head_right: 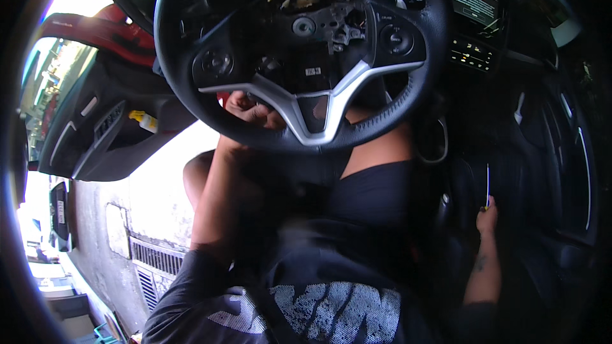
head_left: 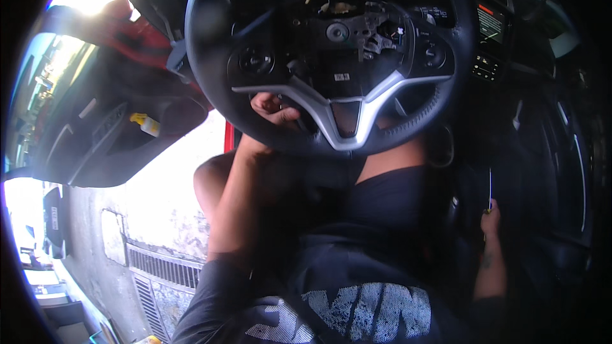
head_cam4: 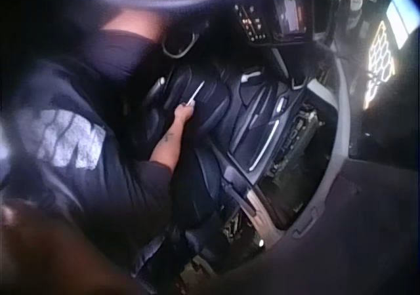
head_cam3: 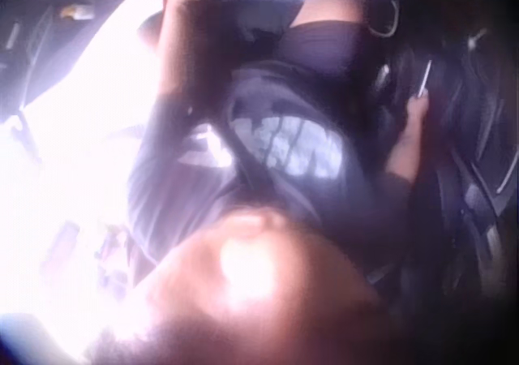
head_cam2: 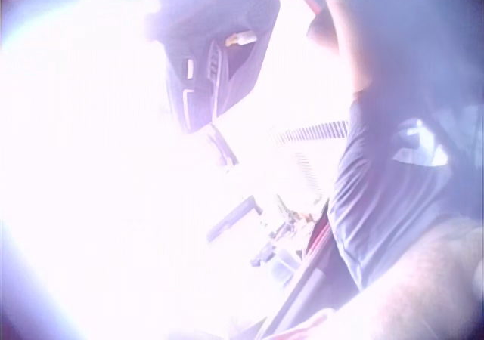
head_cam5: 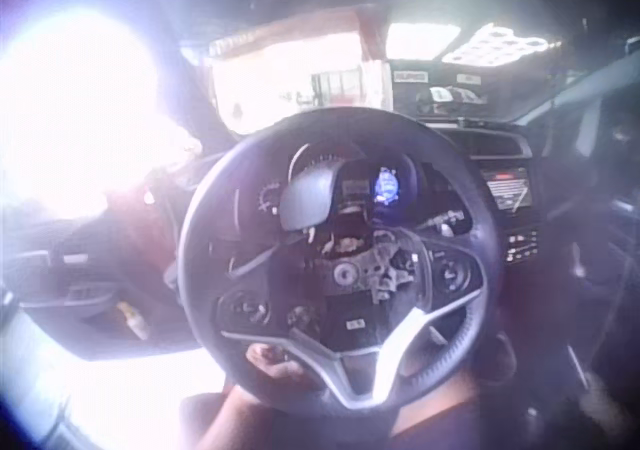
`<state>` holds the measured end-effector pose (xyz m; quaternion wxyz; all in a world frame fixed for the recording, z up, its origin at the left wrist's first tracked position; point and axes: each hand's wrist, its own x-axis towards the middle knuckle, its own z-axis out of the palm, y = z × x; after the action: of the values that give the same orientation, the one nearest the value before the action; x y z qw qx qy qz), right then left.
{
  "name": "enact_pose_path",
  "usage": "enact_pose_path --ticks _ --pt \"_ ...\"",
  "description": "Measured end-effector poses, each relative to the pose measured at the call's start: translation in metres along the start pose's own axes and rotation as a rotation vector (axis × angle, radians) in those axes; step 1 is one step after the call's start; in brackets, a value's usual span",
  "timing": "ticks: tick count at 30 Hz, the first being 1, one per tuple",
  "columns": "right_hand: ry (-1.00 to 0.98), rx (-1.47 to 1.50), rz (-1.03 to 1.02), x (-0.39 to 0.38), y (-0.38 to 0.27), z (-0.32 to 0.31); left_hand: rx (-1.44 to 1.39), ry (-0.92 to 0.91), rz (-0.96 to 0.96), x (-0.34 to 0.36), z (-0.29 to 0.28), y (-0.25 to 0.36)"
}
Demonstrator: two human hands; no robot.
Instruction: The person removes the steering wheel center cap, uses a screwdriver to loosen and tighten the central bolt, and reattaches the center cap. The person then exits the vehicle.
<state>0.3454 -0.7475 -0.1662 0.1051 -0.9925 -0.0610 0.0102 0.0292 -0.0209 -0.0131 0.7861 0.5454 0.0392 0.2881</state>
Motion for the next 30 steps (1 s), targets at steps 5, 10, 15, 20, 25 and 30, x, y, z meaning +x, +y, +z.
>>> enact_pose_path --ticks 5,10,15,20,25,30 --pt "0.159 0.023 0.060 -0.012 -0.009 0.031 -0.021 -0.049 -0.117 -0.007 -0.023 0.000" --pt "0.193 -0.029 0.170 -0.010 0.006 0.035 -0.045 0.013 -0.095 0.007 0.000 0.001" --pt "0.101 -0.018 0.246 -0.008 0.001 0.036 -0.039 0.070 -0.139 0.014 -0.009 -0.011" --pt "0.058 0.039 0.186 -0.005 -0.009 0.025 -0.016 0.107 -0.198 0.014 -0.013 -0.012" --pt "0.122 -0.139 0.088 -0.015 0.034 0.045 0.012 0.138 -0.239 0.002 -0.001 -0.011" --pt "-0.120 -0.496 0.229 -0.031 -0.108 -0.046 0.022 0.108 -0.218 0.004 -0.017 -0.018"
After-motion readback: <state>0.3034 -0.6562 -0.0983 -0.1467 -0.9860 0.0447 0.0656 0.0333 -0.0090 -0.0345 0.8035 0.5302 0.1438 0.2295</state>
